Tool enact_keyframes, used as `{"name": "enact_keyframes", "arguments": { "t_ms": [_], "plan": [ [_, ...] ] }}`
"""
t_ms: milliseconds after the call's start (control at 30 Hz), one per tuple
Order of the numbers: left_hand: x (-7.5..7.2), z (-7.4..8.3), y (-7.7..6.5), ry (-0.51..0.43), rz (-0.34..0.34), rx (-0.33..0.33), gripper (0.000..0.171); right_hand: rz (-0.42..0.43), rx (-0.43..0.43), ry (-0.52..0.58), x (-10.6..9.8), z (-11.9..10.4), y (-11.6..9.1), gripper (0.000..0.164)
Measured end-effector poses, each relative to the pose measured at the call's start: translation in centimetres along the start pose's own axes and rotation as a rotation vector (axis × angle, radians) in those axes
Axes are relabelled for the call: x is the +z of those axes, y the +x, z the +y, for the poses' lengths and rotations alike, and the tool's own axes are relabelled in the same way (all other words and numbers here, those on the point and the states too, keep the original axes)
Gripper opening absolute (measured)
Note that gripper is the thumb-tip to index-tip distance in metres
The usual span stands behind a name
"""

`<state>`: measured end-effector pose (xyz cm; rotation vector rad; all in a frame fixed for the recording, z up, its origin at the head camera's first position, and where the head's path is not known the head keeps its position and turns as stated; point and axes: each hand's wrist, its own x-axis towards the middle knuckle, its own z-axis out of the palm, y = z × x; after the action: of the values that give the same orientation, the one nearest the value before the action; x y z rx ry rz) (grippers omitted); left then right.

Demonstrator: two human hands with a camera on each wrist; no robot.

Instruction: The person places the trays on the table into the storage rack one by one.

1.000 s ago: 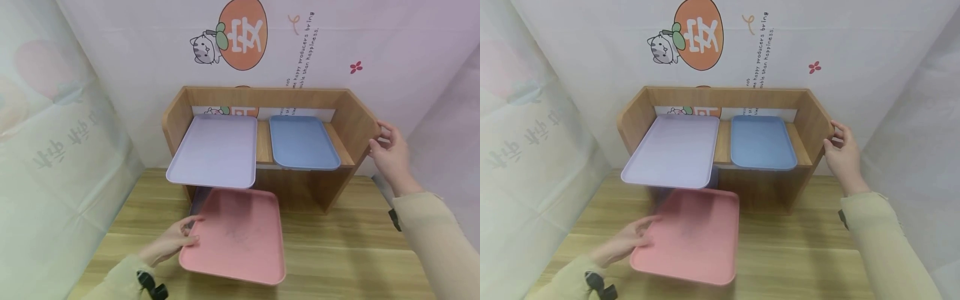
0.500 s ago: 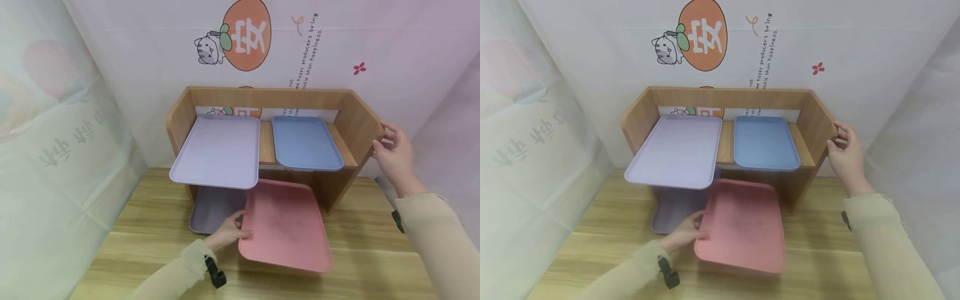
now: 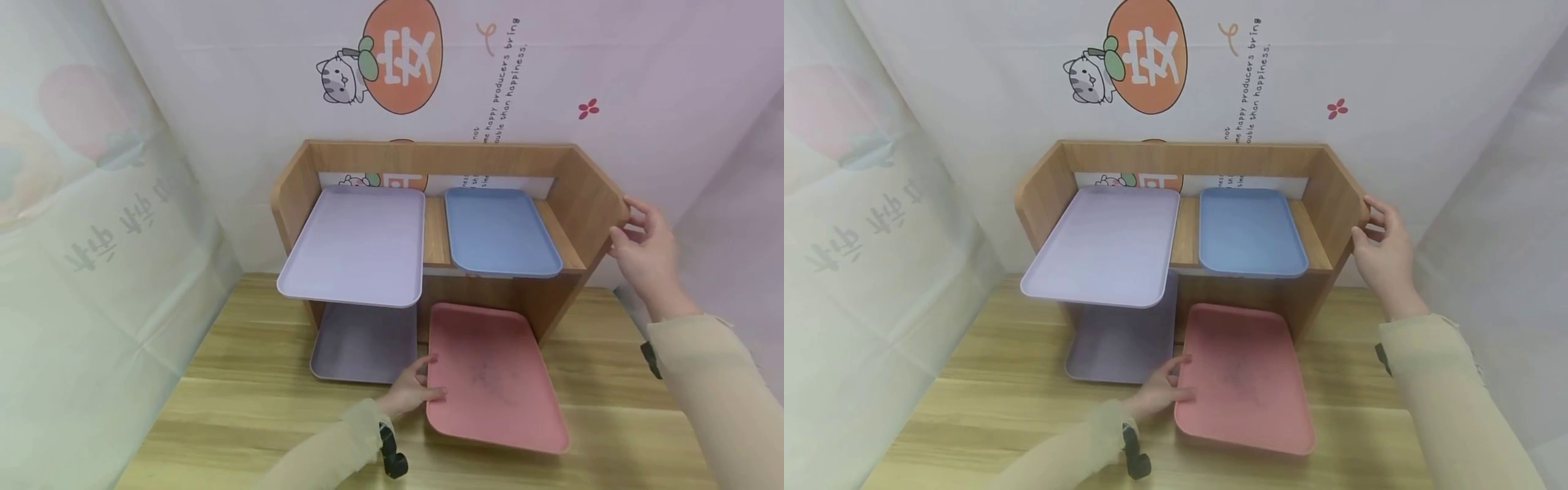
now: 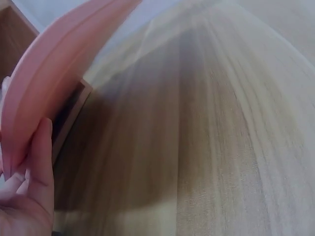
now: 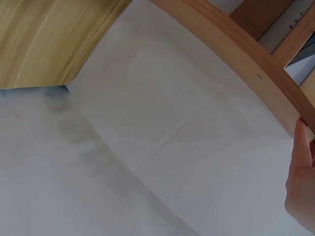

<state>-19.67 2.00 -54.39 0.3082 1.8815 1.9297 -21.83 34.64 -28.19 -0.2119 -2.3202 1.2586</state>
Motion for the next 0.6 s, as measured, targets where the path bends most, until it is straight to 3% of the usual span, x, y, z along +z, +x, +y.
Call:
{"name": "enact_keyframes", "arguments": {
  "t_ms": [333, 600],
  "plan": [
    [-0.9, -1.7, -0.1, -0.177, -0.207, -0.153, 0.092, -0.005, 0.032, -0.028, 0.1, 0.0, 0.2, 0.055],
    [-0.7, -2.6, -0.2, -0.256, -0.179, -0.162, 0.092, -0.007, 0.034, -0.037, 0.2, -0.1, 0.1, 0.055]
  ]
}}
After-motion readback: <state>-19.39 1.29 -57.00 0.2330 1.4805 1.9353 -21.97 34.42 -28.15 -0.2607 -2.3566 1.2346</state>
